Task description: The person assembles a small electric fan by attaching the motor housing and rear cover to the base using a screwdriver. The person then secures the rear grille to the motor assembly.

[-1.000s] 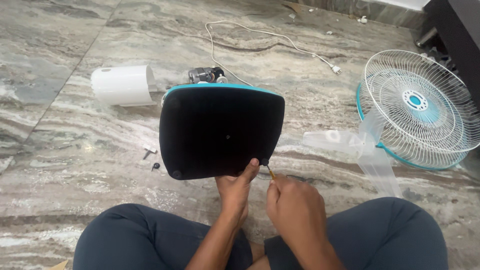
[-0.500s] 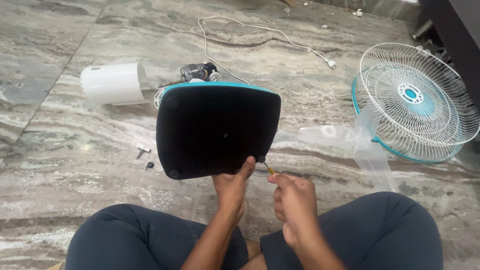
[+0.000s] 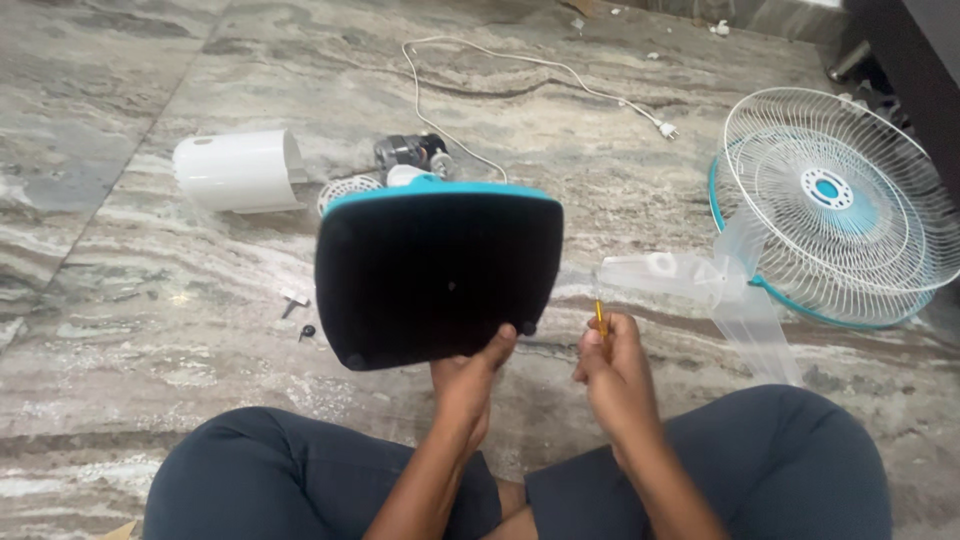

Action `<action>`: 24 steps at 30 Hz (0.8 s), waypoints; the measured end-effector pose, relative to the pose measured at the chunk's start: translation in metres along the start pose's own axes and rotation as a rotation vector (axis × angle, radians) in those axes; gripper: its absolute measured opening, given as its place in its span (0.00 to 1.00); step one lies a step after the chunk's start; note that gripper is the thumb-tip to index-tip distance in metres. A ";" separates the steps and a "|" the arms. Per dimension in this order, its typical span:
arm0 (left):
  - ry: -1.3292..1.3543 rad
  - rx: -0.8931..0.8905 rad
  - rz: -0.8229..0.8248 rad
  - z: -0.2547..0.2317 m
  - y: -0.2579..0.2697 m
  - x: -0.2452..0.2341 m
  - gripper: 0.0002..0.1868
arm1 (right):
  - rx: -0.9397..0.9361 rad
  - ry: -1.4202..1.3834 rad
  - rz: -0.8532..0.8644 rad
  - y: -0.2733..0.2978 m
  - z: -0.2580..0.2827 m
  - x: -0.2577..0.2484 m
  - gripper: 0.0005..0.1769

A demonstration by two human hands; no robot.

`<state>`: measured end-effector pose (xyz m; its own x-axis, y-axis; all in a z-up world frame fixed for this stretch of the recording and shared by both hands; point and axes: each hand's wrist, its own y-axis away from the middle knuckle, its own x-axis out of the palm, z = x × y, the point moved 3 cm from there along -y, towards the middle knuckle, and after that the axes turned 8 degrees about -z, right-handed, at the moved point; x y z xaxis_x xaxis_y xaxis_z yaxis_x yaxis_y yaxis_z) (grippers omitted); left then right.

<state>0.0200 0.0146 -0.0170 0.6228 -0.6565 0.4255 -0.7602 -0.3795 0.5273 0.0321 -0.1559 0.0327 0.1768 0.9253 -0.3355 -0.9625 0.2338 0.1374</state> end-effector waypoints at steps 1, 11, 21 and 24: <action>-0.021 -0.025 -0.006 0.003 0.003 -0.002 0.37 | 0.017 0.013 0.037 -0.007 -0.009 0.006 0.17; -0.085 -0.067 0.031 0.011 0.004 -0.003 0.31 | -0.096 -0.145 0.050 -0.019 -0.016 0.030 0.20; -0.075 -0.135 0.016 0.012 0.003 -0.006 0.31 | -0.072 -0.024 0.054 -0.024 -0.033 0.029 0.26; -0.104 -0.192 0.040 0.019 -0.005 -0.009 0.25 | -0.207 -0.117 0.016 -0.024 -0.031 0.030 0.26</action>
<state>0.0147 0.0098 -0.0374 0.5627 -0.7361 0.3763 -0.7290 -0.2272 0.6456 0.0546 -0.1435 -0.0093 0.1720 0.9595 -0.2232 -0.9849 0.1635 -0.0565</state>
